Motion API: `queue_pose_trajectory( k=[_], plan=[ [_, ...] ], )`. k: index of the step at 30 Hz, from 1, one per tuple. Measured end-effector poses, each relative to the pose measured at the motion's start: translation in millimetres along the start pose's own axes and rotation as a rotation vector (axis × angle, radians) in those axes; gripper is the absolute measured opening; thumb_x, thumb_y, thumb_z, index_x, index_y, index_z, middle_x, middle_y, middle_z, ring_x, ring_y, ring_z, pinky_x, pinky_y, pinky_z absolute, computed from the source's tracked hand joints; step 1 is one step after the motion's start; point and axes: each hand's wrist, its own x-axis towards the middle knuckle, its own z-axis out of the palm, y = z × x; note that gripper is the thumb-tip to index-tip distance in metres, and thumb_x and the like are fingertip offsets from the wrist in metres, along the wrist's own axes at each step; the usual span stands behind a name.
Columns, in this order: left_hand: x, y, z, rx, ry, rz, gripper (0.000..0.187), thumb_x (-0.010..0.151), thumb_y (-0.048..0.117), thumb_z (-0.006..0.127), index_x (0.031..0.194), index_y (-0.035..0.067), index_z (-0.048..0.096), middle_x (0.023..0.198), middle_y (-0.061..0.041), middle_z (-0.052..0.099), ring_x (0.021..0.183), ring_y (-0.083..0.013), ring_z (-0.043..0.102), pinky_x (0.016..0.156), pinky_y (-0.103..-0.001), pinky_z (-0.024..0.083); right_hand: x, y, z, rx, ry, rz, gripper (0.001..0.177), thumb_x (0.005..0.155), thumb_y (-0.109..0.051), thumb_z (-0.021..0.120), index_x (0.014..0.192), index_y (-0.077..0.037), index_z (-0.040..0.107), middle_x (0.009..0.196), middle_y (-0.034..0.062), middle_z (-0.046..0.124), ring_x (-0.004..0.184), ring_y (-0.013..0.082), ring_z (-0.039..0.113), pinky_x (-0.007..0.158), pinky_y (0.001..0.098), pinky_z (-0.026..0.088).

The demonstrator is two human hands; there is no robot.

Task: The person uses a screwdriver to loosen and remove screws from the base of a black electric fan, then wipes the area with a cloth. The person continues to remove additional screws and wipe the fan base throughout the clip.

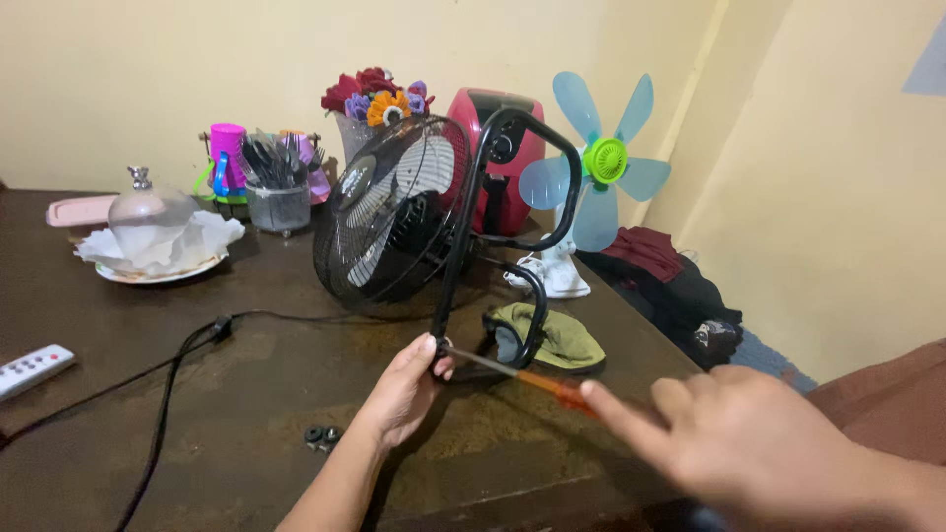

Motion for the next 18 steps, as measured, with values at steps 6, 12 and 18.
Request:
queue_pose_trajectory(
  k=[6, 12, 18],
  plan=[
    [-0.9, 2.7, -1.6, -0.019, 0.006, 0.014, 0.03, 0.105, 0.033, 0.05, 0.104, 0.006, 0.062, 0.079, 0.001, 0.047, 0.078, -0.0128, 0.043, 0.083, -0.031, 0.041, -9.5, -13.3, 25.1, -0.501, 0.327, -0.217, 0.064, 0.076, -0.011, 0.06, 0.139, 0.002, 0.061, 0.059, 0.0017, 0.042, 0.048, 0.0172, 0.044, 0.039, 0.0278, 0.035],
    [-3.1, 3.5, 2.9, -0.006, 0.013, -0.027, 0.029, 0.107, 0.036, 0.048, 0.103, 0.009, 0.059, 0.078, 0.002, 0.046, 0.079, -0.0136, 0.042, 0.086, -0.032, 0.039, -4.4, -24.2, 29.7, -0.292, 0.131, -0.076, 0.075, 0.074, -0.025, 0.061, 0.146, -0.004, 0.055, 0.058, 0.0044, 0.05, 0.043, 0.0196, 0.051, 0.037, 0.0356, 0.043],
    [-2.4, 1.8, 3.2, 0.052, 0.046, -0.025, 0.035, 0.109, 0.041, 0.047, 0.088, 0.013, 0.045, 0.078, 0.001, 0.044, 0.078, -0.0165, 0.041, 0.091, -0.034, 0.041, 10.3, -30.0, 15.2, 0.137, -0.288, 0.327, 0.065, 0.101, -0.058, 0.052, 0.16, -0.031, 0.047, 0.078, 0.0035, 0.063, 0.058, 0.029, 0.065, 0.052, 0.0445, 0.053]
  ],
)
